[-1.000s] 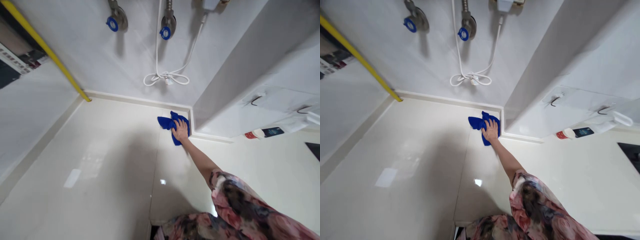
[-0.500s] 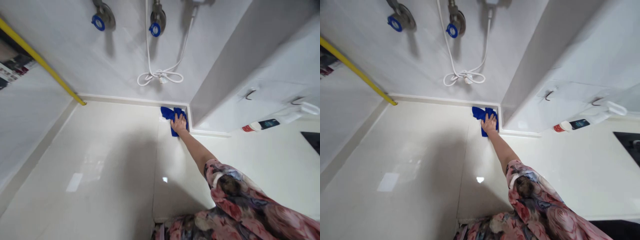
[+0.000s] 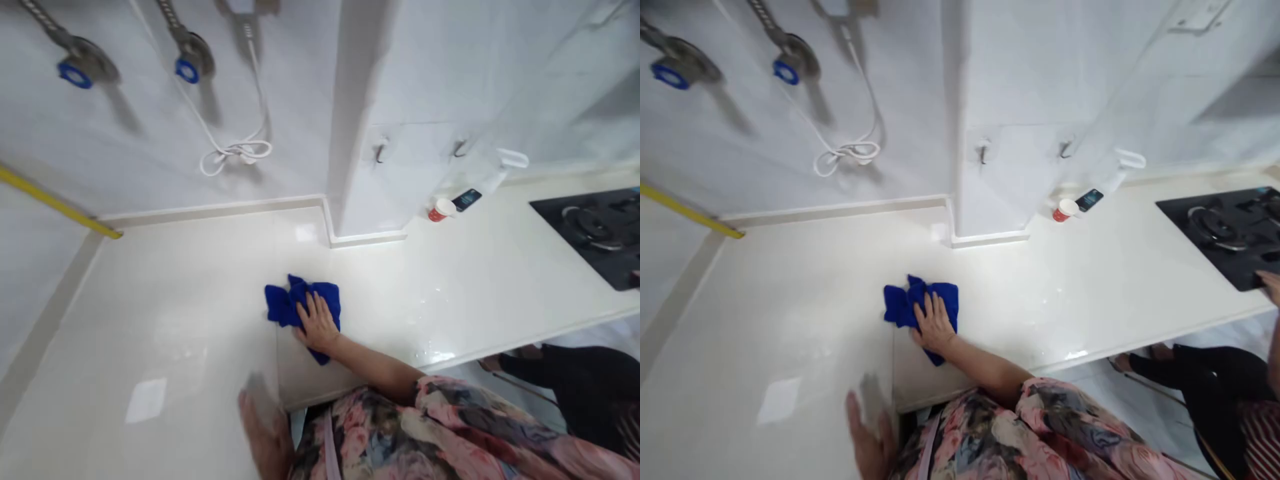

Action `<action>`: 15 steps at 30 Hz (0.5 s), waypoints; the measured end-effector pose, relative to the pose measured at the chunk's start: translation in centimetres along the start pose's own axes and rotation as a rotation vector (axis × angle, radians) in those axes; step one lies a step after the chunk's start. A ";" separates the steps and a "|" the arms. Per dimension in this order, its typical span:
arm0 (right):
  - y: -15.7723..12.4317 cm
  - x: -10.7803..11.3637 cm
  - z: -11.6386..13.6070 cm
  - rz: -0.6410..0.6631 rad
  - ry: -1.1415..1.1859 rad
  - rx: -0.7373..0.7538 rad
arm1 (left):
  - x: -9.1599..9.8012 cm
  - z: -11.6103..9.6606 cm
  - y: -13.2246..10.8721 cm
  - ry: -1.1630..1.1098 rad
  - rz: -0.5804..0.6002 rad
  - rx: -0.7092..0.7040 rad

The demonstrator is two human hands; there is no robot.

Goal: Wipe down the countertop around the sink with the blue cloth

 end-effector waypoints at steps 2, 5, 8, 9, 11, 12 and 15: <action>-1.7 1.0 0.1 0.020 0.078 0.096 | -3.2 -2.8 2.1 -0.131 0.139 -0.047; -3.7 3.6 -2.1 0.028 0.295 0.173 | -8.0 -7.1 5.6 -0.199 0.265 -0.158; -6.4 7.1 -6.0 -0.048 0.539 0.070 | -11.1 -9.8 6.7 0.003 0.281 -0.283; -7.5 8.3 -7.4 -0.076 0.600 0.007 | -11.8 -10.3 6.3 0.100 0.270 -0.324; -9.8 10.5 -9.9 -0.113 0.689 -0.128 | -12.7 -10.8 5.1 0.269 0.229 -0.411; -11.0 11.5 -10.9 -0.125 0.719 -0.184 | -13.1 -10.9 4.6 0.325 0.205 -0.451; -13.7 13.5 -13.3 -0.164 0.712 -0.241 | -14.1 -10.9 4.3 0.406 0.133 -0.504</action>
Point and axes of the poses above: each hand's wrist, its own y-axis towards the middle knuckle, its own x-axis out of the back of the hand, z = x × y, the point moved 1 cm from there along y, towards the middle knuckle, and after that the axes turned 10 degrees about -z, right-handed, at the moved point
